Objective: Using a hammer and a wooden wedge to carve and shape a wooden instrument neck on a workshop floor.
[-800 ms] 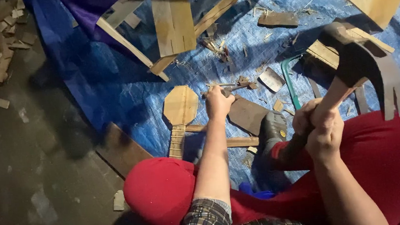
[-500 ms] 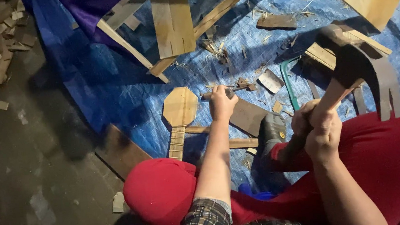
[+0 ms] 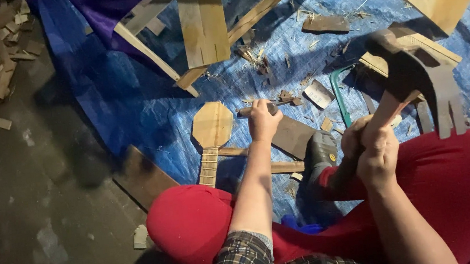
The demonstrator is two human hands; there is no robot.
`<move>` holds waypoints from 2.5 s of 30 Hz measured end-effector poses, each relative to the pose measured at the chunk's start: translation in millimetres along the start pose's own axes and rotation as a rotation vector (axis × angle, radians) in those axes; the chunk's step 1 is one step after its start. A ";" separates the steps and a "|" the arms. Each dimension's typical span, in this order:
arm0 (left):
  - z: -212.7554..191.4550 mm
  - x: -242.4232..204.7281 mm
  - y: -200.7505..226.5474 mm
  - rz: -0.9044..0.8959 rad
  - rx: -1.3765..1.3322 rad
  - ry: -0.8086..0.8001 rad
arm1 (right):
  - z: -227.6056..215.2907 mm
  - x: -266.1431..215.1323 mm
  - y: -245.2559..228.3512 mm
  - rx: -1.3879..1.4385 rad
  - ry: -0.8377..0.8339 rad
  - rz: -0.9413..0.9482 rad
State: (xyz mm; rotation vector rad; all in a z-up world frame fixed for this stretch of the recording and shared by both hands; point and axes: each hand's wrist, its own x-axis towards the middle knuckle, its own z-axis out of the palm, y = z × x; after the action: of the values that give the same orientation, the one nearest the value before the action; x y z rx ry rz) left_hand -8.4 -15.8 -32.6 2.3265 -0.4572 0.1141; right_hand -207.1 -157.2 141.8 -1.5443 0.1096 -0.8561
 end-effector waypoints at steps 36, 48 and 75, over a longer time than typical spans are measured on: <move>43.3 3.0 -21.3 -0.042 -0.263 -0.058 | 49.5 -41.2 94.2 -0.682 -0.444 0.610; 38.2 2.9 -24.2 -0.054 -0.272 -0.117 | 44.7 -63.5 99.9 -0.571 -0.306 0.423; 46.6 3.0 -85.9 -0.780 -0.241 0.363 | 47.4 -23.7 43.8 -0.121 -0.182 0.390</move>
State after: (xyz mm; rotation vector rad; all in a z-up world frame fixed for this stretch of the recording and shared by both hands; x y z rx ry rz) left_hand 22.7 7.2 -122.4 2.0272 0.5880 0.0916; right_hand -179.2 -114.0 96.1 -1.6354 0.3230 -0.4050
